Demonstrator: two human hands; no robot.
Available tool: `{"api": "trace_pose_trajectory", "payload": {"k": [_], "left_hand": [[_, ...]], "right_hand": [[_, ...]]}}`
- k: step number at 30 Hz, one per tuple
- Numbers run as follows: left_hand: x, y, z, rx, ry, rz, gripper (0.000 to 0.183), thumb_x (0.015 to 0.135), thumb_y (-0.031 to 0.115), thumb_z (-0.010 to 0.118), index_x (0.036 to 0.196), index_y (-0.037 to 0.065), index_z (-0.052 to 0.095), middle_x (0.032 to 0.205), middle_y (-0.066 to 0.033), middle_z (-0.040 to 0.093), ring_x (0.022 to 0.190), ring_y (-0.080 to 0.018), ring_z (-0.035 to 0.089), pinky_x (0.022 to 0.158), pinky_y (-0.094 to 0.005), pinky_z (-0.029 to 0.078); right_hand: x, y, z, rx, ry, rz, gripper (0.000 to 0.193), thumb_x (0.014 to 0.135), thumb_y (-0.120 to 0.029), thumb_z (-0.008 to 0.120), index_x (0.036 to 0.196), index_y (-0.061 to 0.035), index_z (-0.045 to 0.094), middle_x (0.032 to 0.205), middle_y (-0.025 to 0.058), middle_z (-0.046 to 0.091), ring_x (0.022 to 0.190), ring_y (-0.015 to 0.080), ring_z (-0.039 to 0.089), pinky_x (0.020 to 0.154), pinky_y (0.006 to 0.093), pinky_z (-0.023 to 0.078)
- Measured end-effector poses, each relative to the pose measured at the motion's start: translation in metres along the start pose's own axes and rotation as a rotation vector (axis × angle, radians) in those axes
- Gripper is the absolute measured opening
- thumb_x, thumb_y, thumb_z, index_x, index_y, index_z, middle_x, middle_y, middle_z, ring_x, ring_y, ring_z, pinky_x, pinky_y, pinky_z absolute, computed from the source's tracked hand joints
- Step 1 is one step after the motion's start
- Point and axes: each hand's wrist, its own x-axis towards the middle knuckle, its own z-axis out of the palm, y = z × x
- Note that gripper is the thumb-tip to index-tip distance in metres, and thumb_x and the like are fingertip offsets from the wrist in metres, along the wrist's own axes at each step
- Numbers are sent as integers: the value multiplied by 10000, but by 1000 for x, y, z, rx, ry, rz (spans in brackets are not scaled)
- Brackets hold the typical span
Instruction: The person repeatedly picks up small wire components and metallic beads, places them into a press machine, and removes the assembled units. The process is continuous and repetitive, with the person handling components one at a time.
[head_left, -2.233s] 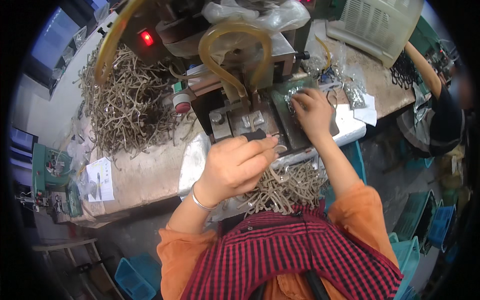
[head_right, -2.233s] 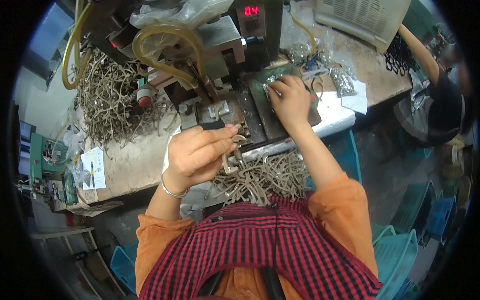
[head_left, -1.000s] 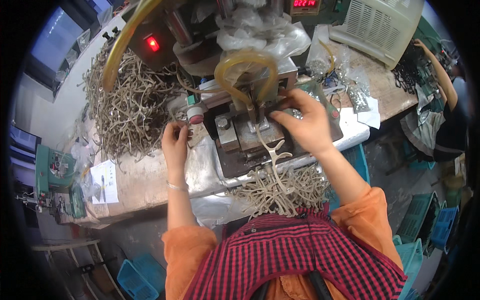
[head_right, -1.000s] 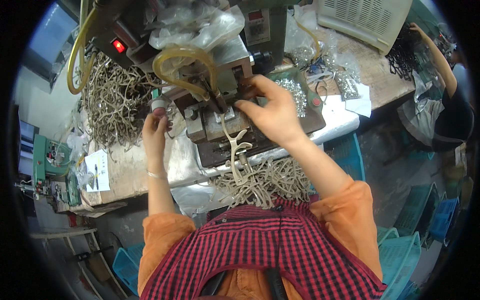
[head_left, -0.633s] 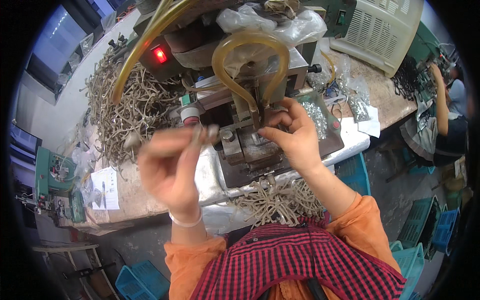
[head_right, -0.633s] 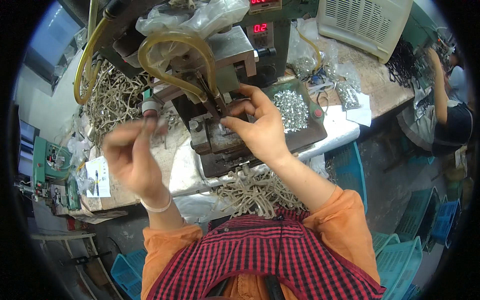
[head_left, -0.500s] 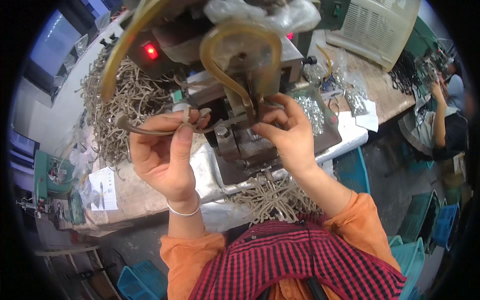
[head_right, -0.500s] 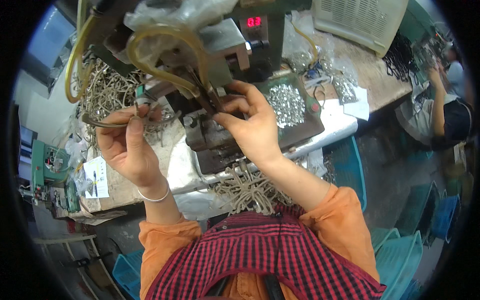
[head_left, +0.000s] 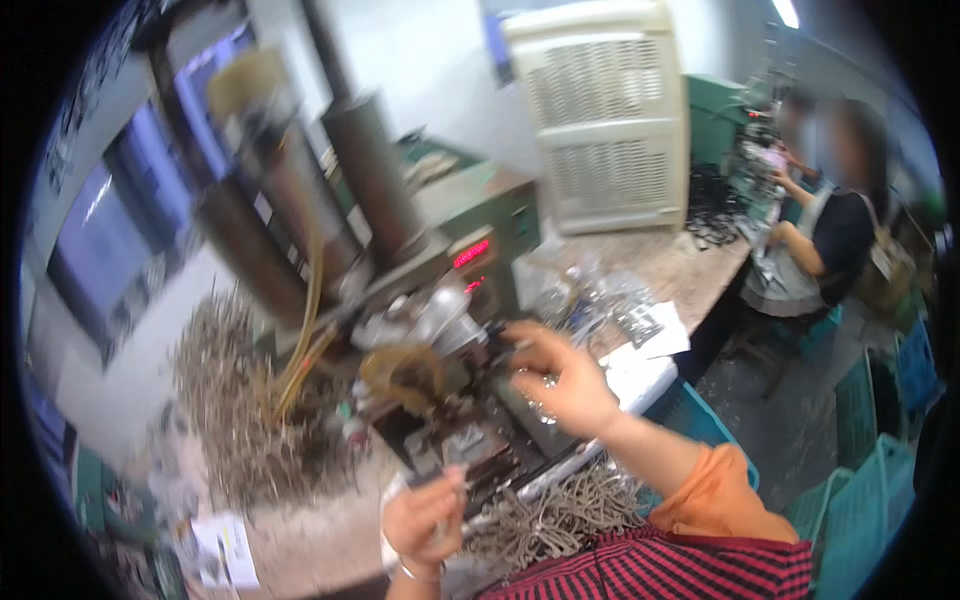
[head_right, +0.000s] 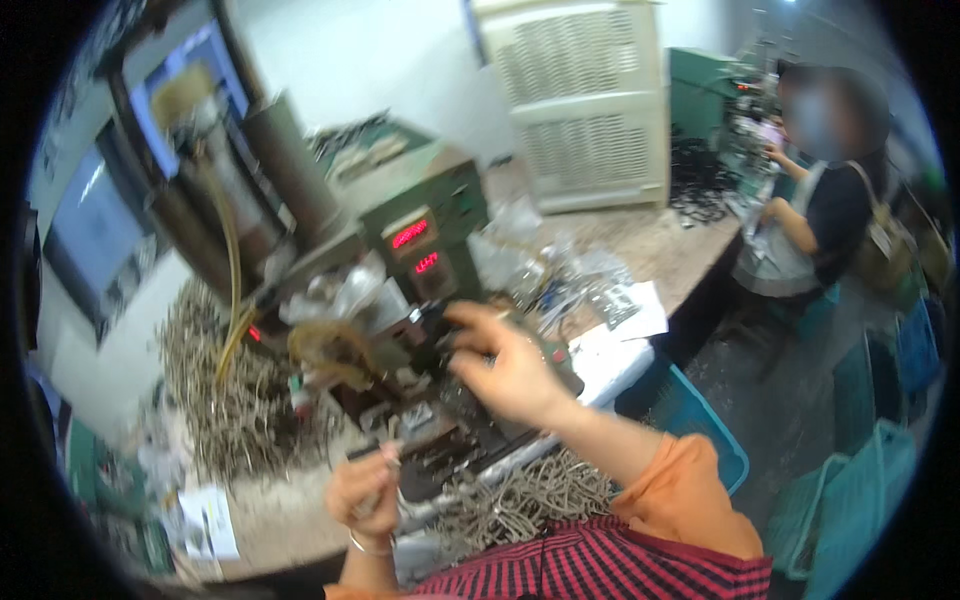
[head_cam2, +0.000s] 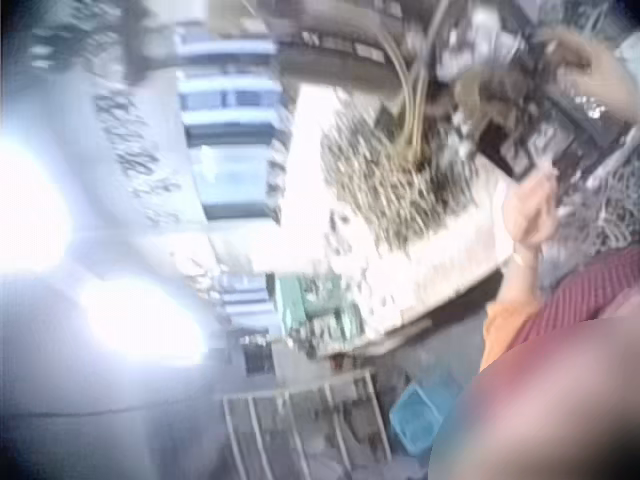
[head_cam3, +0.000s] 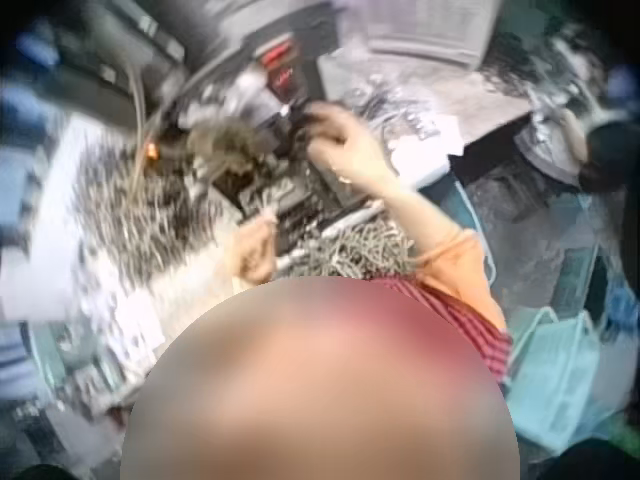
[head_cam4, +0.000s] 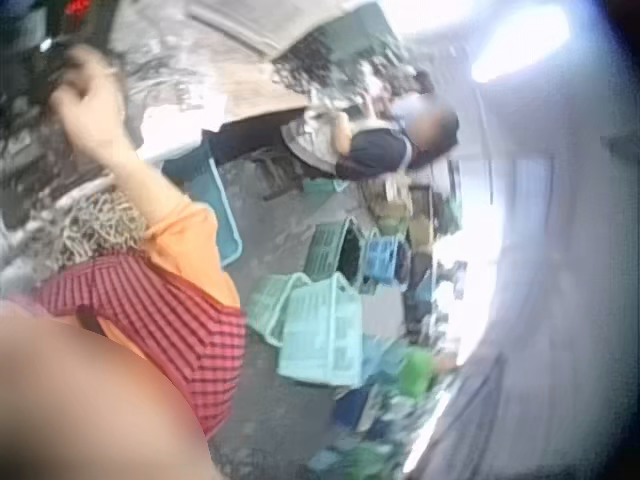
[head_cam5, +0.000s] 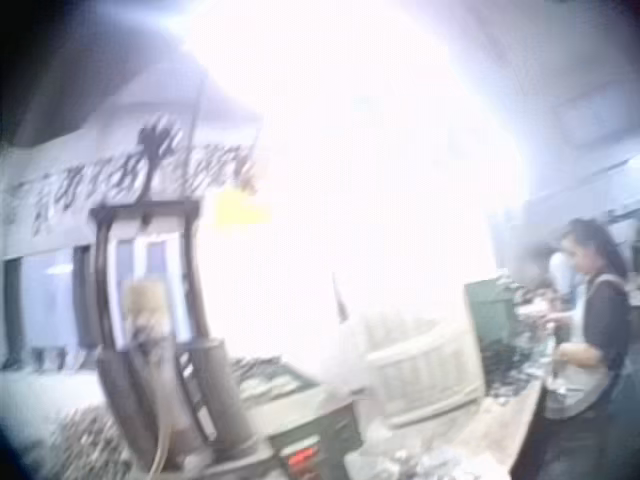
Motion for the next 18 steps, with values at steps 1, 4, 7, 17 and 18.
{"api": "trace_pose_trajectory", "payload": {"k": [1,4,7,17,18], "left_hand": [[1,-1,6,8,-61,68,305,747,-125,736,942,84,633,951,-125,763,818,-270,753,625,-294,522],[1,-3,7,50,-169,140,313,752,-95,751,971,98,637,966,-118,766,813,-255,747,597,-291,501],[-5,-3,7,128,-211,124,302,752,-70,771,968,100,644,982,-126,760,777,-258,727,597,-302,501],[2,2,29,83,-221,77,311,664,-116,669,902,75,728,1007,-115,759,670,-254,656,562,-332,471],[6,8,20,74,-256,12,215,710,-111,703,867,35,692,994,-141,752,846,-269,722,706,-319,548]], "right_hand": [[19,-14,-32,-54,120,-93,621,882,-29,658,1475,-68,476,1168,159,690,1064,199,685,912,346,536],[64,-91,-95,-432,267,-613,644,896,13,629,1501,-136,465,1363,72,631,1046,160,669,941,320,523],[89,-153,-136,-791,506,-997,488,948,-61,620,1423,-128,532,1199,54,716,986,178,699,938,332,538],[-76,79,-81,-372,456,168,272,883,-192,697,1123,-72,741,1008,127,747,964,258,702,881,364,533],[-84,90,-63,-542,399,15,217,844,-159,686,1034,-91,764,985,124,746,934,278,688,833,377,539]]}}
